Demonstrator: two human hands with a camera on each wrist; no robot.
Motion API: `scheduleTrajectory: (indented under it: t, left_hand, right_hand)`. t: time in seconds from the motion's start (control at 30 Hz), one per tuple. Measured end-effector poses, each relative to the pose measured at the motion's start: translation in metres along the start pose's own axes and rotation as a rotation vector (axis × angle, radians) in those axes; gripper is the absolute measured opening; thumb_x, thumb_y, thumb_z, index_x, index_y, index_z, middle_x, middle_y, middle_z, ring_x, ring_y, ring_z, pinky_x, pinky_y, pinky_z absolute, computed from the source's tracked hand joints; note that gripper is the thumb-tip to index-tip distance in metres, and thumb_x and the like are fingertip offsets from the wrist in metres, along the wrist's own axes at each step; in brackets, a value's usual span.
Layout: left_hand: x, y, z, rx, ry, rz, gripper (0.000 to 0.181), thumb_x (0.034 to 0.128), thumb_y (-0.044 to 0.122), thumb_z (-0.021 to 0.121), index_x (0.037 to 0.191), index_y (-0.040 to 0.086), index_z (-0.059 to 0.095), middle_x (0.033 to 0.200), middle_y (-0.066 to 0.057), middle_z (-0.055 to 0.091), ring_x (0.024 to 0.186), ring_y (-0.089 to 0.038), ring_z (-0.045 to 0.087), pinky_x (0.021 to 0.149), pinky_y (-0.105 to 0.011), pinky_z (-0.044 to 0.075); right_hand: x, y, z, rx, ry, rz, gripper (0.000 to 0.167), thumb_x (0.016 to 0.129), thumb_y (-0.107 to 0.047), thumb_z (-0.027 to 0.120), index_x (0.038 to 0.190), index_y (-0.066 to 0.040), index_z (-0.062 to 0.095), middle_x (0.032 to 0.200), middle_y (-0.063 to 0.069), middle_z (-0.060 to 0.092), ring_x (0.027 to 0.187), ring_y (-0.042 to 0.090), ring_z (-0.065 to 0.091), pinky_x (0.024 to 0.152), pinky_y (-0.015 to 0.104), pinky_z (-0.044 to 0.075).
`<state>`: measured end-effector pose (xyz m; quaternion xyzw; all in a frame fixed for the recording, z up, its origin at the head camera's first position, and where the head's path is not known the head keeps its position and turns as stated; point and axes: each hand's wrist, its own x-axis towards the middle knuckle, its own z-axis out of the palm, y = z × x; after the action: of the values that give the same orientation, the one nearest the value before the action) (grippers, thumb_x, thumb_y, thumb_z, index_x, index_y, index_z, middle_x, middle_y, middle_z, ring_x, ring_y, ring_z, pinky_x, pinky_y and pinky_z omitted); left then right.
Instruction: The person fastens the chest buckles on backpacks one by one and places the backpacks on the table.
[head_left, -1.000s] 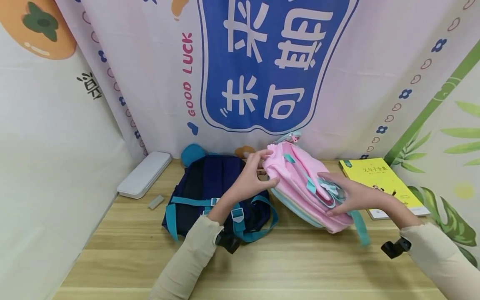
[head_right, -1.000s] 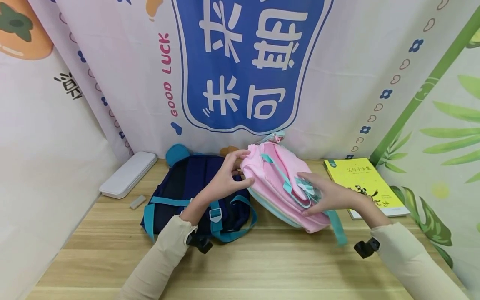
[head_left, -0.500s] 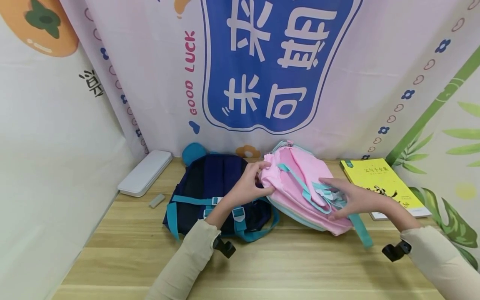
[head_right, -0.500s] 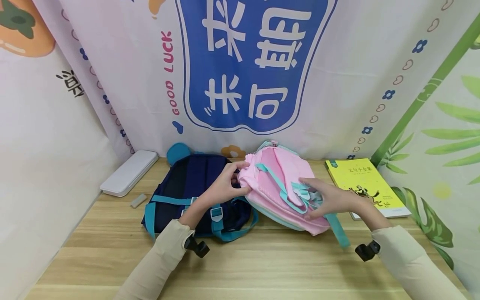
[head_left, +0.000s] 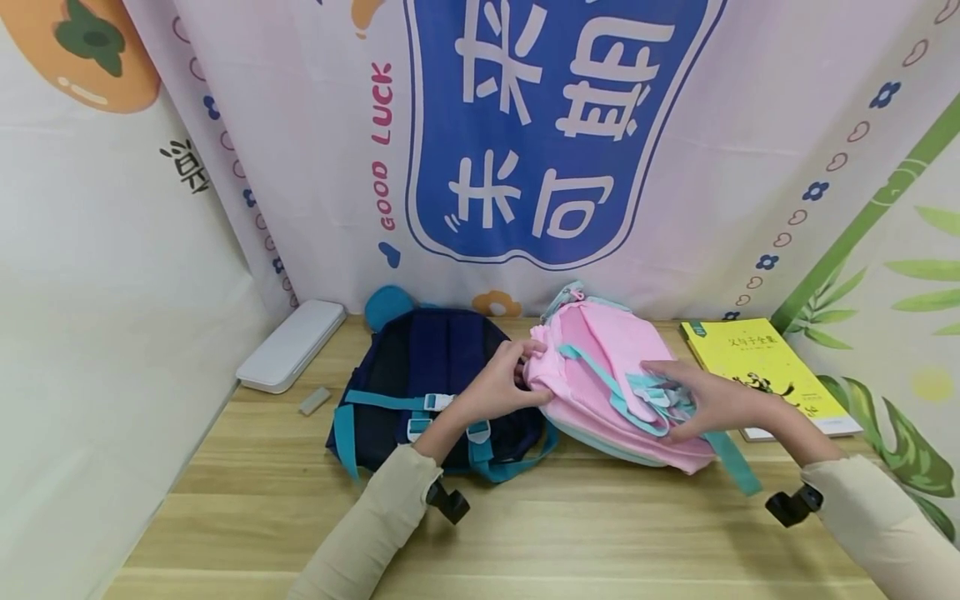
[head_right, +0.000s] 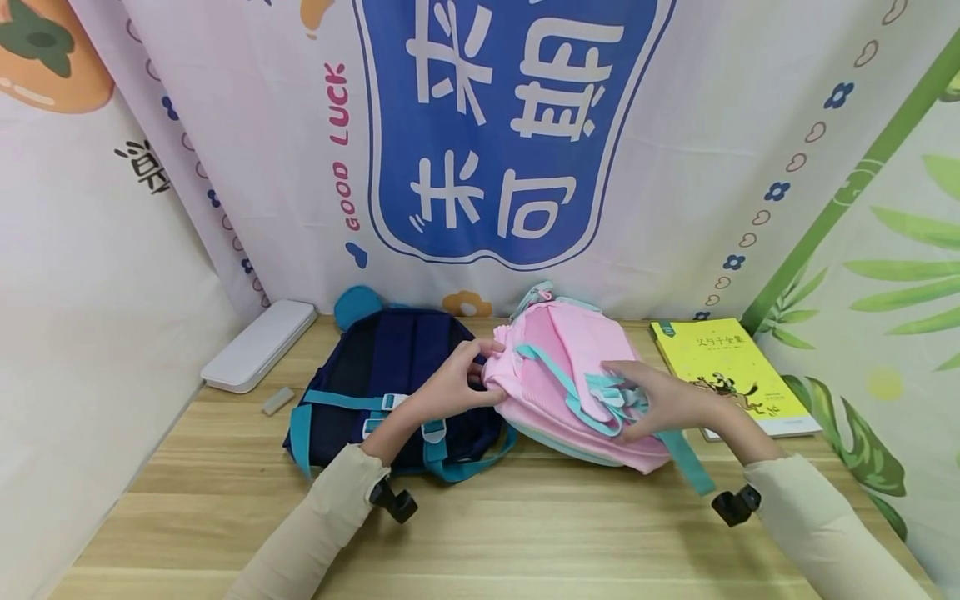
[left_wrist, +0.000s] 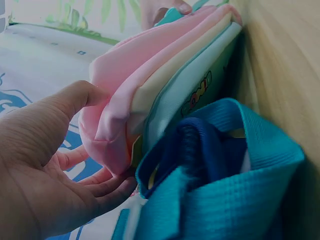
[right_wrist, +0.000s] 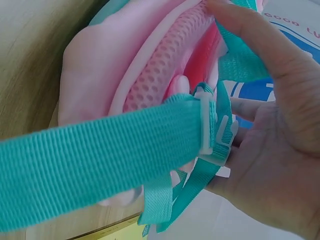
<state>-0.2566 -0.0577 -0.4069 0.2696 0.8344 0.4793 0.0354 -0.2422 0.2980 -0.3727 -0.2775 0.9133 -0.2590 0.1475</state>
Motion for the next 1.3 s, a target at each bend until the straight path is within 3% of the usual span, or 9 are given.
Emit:
scheduleTrajectory:
  t: [0.33,0.73,0.97,1.3]
  left_hand:
    - [-0.001,-0.003,0.010,-0.023,-0.049,-0.037,0.064,0.0884,0.021,0.078,0.143,0.008,0.046,0.139,-0.018,0.043,0.119,-0.031,0.059,0.099,-0.039,0.055]
    - [-0.004,-0.005,0.016,-0.028,-0.093,-0.060,0.062,0.0874,0.022,0.080,0.139,0.008,0.049,0.139,-0.016,0.047,0.123,-0.030,0.055,0.105,-0.045,0.050]
    - [-0.005,-0.008,0.021,0.042,-0.128,-0.074,0.058,0.0861,0.026,0.082,0.135,0.010,0.055,0.131,-0.011,0.058,0.124,-0.025,0.056,0.110,-0.042,0.047]
    - [-0.005,-0.003,0.023,0.113,-0.128,-0.084,0.062,0.0822,0.034,0.086,0.132,0.012,0.057,0.130,-0.010,0.058,0.125,-0.025,0.056,0.108,-0.042,0.047]
  right_hand:
    - [-0.002,0.009,0.000,-0.001,-0.024,0.029,0.108,0.074,-0.034,0.090,0.158,-0.003,0.030,0.154,0.028,0.035,0.133,0.041,0.042,0.102,0.058,0.043]
    - [-0.006,0.014,-0.001,-0.074,-0.005,-0.003,0.107,0.072,-0.038,0.091,0.155,0.000,0.034,0.154,0.026,0.040,0.133,0.039,0.045,0.102,0.048,0.046]
    - [-0.008,0.017,0.001,-0.066,-0.008,-0.003,0.106,0.072,-0.034,0.091,0.154,0.001,0.035,0.155,0.027,0.037,0.136,0.044,0.040,0.105,0.062,0.040]
    - [-0.007,0.019,0.002,-0.077,0.002,0.003,0.105,0.070,-0.032,0.093,0.153,0.001,0.037,0.154,0.030,0.037,0.136,0.050,0.037,0.103,0.069,0.038]
